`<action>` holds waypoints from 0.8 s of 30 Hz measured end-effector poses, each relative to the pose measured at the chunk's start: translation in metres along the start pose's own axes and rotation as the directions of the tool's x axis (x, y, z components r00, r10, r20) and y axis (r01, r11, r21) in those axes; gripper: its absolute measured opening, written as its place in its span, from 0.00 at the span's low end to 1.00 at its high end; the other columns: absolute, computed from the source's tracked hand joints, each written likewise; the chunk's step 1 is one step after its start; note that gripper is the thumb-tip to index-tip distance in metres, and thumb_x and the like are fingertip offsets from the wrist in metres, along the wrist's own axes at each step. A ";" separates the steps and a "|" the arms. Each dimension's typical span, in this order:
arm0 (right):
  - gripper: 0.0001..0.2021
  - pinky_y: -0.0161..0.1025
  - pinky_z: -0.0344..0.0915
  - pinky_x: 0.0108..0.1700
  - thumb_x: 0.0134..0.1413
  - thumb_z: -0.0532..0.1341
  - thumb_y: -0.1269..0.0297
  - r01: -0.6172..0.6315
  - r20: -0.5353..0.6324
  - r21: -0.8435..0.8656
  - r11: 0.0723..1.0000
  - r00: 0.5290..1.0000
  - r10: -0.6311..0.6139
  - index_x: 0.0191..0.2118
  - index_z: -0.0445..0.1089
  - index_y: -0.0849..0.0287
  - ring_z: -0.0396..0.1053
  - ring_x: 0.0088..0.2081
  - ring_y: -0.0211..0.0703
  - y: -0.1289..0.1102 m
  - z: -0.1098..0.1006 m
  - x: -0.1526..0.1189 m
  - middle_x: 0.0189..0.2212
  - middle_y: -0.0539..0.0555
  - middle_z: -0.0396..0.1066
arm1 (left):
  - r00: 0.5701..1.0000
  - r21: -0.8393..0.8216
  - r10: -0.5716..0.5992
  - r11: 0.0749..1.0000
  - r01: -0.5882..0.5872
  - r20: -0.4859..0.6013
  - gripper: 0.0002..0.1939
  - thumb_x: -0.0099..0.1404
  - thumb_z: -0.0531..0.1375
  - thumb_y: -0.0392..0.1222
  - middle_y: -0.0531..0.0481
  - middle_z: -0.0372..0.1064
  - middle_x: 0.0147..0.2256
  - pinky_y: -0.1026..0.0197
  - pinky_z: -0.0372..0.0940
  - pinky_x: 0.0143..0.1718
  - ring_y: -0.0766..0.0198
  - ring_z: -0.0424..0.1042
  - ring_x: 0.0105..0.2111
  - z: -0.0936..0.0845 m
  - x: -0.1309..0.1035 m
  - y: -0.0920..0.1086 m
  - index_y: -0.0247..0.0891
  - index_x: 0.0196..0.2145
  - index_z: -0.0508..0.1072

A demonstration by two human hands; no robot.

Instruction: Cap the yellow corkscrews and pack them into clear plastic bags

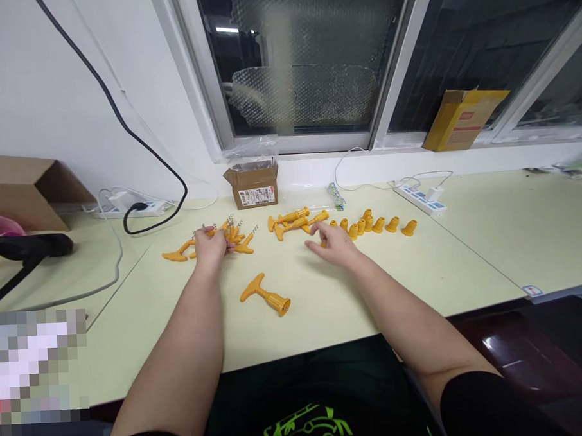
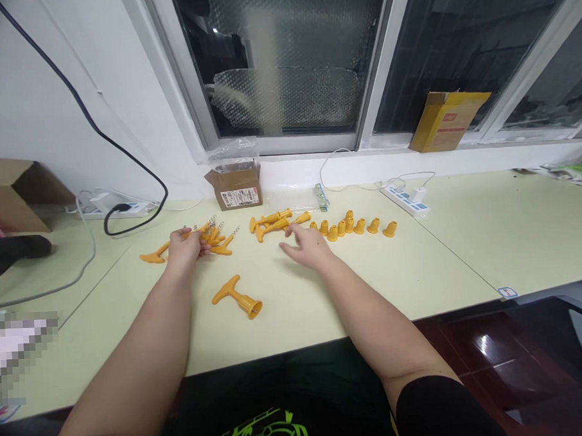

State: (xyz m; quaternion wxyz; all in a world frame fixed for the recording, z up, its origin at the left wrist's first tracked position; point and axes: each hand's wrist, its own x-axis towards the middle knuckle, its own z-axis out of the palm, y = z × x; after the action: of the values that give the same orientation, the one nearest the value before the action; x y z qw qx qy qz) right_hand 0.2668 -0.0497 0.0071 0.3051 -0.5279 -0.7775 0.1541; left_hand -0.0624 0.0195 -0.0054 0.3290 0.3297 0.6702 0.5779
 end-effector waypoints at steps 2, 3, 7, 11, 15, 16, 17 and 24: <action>0.16 0.36 0.57 0.34 0.59 0.64 0.50 0.217 0.142 0.162 0.963 0.960 -0.241 0.47 0.71 0.55 0.60 0.27 0.38 -0.017 0.010 -0.008 0.25 0.45 0.63 | 0.999 0.078 0.040 0.996 -0.040 -0.001 0.21 0.61 0.62 0.37 0.54 0.66 0.26 0.62 0.65 0.17 0.62 0.68 0.16 -0.001 -0.002 0.000 0.41 0.51 0.62; 0.19 0.36 0.59 0.36 0.58 0.66 0.48 0.307 0.222 0.245 0.920 0.906 -0.361 0.48 0.72 0.55 0.62 0.30 0.39 -0.026 0.016 -0.012 0.28 0.47 0.65 | 0.998 0.119 0.068 0.991 -0.068 0.006 0.21 0.61 0.62 0.39 0.55 0.66 0.26 0.63 0.62 0.16 0.63 0.66 0.16 -0.001 -0.003 0.000 0.41 0.51 0.62; 0.26 0.40 0.64 0.48 0.52 0.71 0.44 0.531 0.344 0.373 0.761 0.683 -0.645 0.52 0.74 0.52 0.67 0.43 0.46 -0.052 0.043 -0.023 0.40 0.53 0.70 | 0.975 0.193 0.197 0.958 -0.213 0.099 0.16 0.60 0.61 0.43 0.57 0.62 0.22 0.66 0.56 0.17 0.66 0.60 0.16 0.002 -0.010 -0.001 0.42 0.46 0.68; 0.19 0.43 0.63 0.50 0.53 0.70 0.54 0.555 0.384 0.229 0.800 0.703 -0.598 0.50 0.74 0.53 0.65 0.44 0.49 -0.050 0.053 -0.023 0.40 0.55 0.69 | 0.877 0.168 0.346 0.893 -0.417 0.334 0.10 0.61 0.58 0.43 0.58 0.56 0.19 0.67 0.52 0.20 0.66 0.56 0.19 0.009 -0.023 -0.001 0.41 0.39 0.74; 0.16 0.40 0.63 0.43 0.56 0.62 0.69 0.317 0.312 0.143 0.937 0.884 -0.347 0.51 0.72 0.53 0.67 0.39 0.44 -0.028 0.037 -0.015 0.39 0.53 0.71 | 0.759 0.004 0.330 0.916 -0.401 0.561 0.12 0.62 0.61 0.47 0.55 0.64 0.24 0.64 0.63 0.27 0.64 0.65 0.25 0.020 -0.042 0.001 0.39 0.41 0.75; 0.14 0.39 0.62 0.41 0.56 0.62 0.69 0.230 0.265 0.154 0.961 0.927 -0.265 0.49 0.72 0.54 0.67 0.37 0.42 -0.022 0.033 -0.012 0.36 0.51 0.71 | 0.721 -0.056 0.327 0.926 -0.372 0.611 0.14 0.62 0.62 0.49 0.51 0.69 0.30 0.62 0.67 0.33 0.62 0.70 0.31 0.023 -0.047 0.002 0.39 0.42 0.75; 0.12 0.38 0.62 0.38 0.56 0.62 0.68 0.135 0.216 0.195 0.971 0.960 -0.177 0.47 0.72 0.54 0.67 0.34 0.41 -0.016 0.028 -0.007 0.33 0.50 0.70 | 0.681 -0.105 0.331 0.930 -0.351 0.654 0.15 0.61 0.64 0.50 0.48 0.72 0.36 0.59 0.70 0.39 0.59 0.73 0.39 0.025 -0.052 0.003 0.39 0.43 0.75; 0.08 0.32 0.67 0.23 0.59 0.63 0.60 -0.404 0.264 0.819 0.408 0.896 0.358 0.35 0.64 0.55 0.67 0.19 0.36 0.003 0.018 0.018 0.22 0.47 0.72 | 0.446 -0.285 0.400 0.909 -0.304 0.800 0.32 0.59 0.72 0.45 0.41 0.65 0.58 0.50 0.70 0.54 0.50 0.67 0.59 0.036 -0.076 -0.004 0.45 0.59 0.68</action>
State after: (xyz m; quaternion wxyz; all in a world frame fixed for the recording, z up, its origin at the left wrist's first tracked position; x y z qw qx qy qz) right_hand 0.2524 -0.0304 -0.0029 0.4637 -0.4649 -0.4632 0.5952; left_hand 0.0103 -0.0237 -0.0093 0.5000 0.6819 0.3127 0.4327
